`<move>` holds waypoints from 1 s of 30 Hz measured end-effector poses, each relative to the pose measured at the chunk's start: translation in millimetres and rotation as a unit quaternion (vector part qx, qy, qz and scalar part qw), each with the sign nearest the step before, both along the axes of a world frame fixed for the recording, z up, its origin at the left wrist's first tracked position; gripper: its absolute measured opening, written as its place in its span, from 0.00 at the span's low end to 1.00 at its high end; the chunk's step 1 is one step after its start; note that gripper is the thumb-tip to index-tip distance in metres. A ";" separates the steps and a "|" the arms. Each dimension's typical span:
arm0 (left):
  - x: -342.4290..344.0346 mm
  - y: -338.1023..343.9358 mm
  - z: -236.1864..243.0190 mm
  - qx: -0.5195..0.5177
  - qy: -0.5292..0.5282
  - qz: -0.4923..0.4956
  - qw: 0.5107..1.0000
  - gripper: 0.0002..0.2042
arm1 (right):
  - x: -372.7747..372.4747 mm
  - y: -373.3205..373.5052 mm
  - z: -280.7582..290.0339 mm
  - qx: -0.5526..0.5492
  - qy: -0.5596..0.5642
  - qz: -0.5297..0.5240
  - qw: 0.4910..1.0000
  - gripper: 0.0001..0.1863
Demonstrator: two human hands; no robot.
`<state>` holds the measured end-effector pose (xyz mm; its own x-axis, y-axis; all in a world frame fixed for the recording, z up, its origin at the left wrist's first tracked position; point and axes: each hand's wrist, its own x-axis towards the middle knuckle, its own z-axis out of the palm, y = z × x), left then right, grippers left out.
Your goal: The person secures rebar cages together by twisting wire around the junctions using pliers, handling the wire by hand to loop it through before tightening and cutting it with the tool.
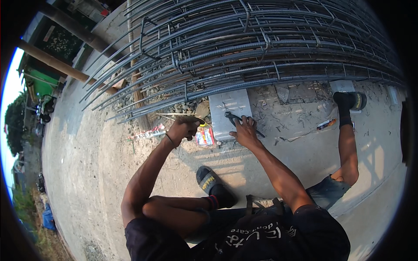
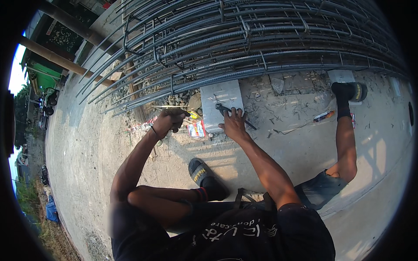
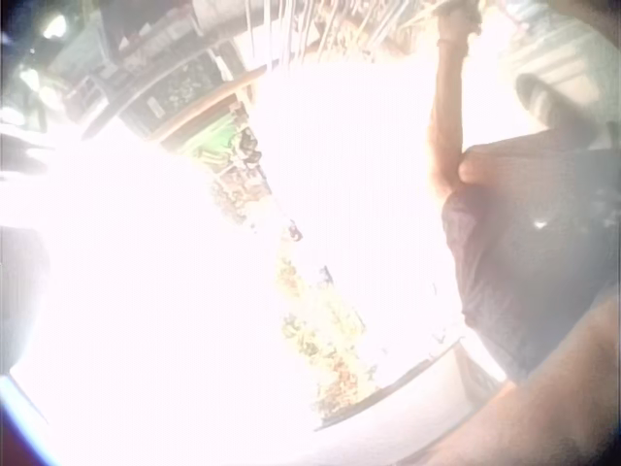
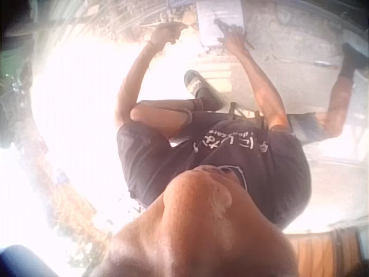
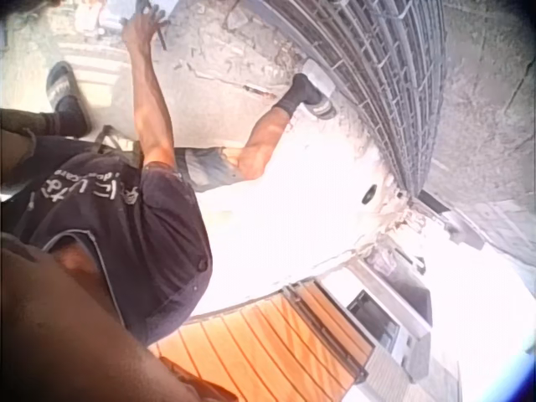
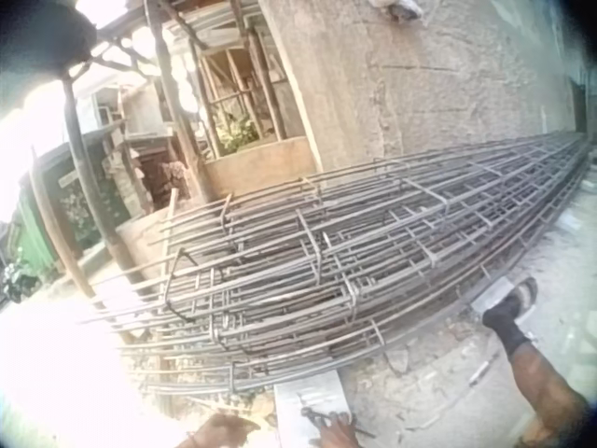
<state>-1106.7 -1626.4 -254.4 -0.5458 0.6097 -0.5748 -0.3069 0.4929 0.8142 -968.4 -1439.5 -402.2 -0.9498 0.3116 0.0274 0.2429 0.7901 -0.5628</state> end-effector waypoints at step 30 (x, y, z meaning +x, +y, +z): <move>47.5 40.3 -16.4 0.125 0.114 0.194 0.966 0.12 | 49.5 -41.9 76.6 -0.196 0.177 0.010 0.964 0.11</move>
<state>-1059.2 -1586.1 -270.8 -0.8558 0.4388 -0.2740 -0.2276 0.1563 0.9611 -918.9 -1481.4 -325.6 -0.9082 0.3466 0.2346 -0.0319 0.5015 -0.8646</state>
